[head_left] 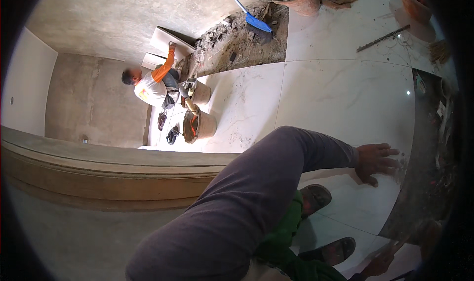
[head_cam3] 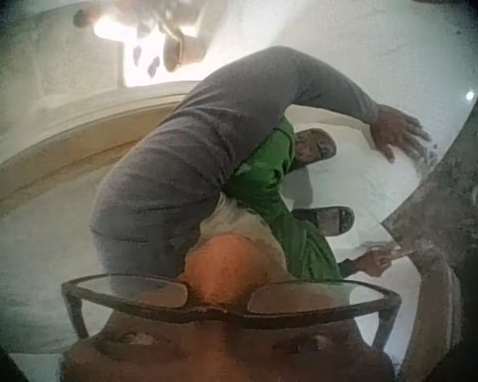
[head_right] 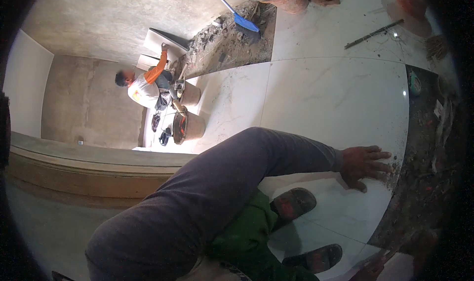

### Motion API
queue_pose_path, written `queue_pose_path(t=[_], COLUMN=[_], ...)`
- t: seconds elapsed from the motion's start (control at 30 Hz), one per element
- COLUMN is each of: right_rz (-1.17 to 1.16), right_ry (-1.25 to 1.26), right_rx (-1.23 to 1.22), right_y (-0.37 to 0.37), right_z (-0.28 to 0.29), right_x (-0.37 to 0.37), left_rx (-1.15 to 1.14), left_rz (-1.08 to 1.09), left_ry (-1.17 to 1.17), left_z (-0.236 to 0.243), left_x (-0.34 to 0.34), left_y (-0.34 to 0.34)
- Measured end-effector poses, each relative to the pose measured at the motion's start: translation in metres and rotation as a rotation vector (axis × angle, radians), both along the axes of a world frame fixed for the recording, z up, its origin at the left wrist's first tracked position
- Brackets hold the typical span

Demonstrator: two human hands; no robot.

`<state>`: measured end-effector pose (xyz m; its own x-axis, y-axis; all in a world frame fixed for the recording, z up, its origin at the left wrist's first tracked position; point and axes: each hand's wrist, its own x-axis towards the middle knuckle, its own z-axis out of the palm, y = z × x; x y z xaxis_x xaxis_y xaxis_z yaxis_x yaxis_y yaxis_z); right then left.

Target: The person measures a tile with a tape measure, marks it with a pencil, and then uses a small axe and a hammer to chip away a section of the tile to fit around a door frame.

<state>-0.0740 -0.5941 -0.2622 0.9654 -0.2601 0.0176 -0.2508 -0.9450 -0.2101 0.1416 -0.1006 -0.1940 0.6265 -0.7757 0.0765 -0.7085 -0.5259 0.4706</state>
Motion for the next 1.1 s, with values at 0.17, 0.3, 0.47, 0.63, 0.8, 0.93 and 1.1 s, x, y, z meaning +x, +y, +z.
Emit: queue_pose_path(t=[0.17, 0.3, 0.47, 0.63, 0.8, 0.93, 1.1], right_rz=[0.046, -0.085, 0.099, -0.141, 0.191, -0.247, -0.424], right_ry=[0.027, 0.09, -0.112, 0.182, -0.296, -0.092, -0.01], right_rx=[-0.142, -0.046, 0.024, 0.043, 0.003, -0.027, 0.075], right_y=[-0.009, -0.001, -0.006, 0.021, 0.02, 0.071, 0.07], right_z=[-0.003, -0.007, 0.001, 0.03, 0.015, 0.05, 0.078], right_x=[-0.002, -0.003, -0.004, 0.008, -0.002, 0.015, 0.033], left_rx=[-0.179, -0.208, -0.215, -0.074, 0.073, 0.317, 0.349], left_rz=[0.031, 0.202, 0.395, 0.393, 0.458, 0.58, 0.9], left_ry=[0.033, 0.048, -0.169, -0.136, -0.473, -0.473, -0.039], left_z=[0.001, -0.01, 0.022, 0.015, -0.018, 0.007, -0.01], left_x=[0.044, 0.093, 0.125, 0.095, 0.084, 0.07, 0.051], left_y=[-0.02, -0.038, -0.057, -0.015, 0.079, 0.158, 0.156])
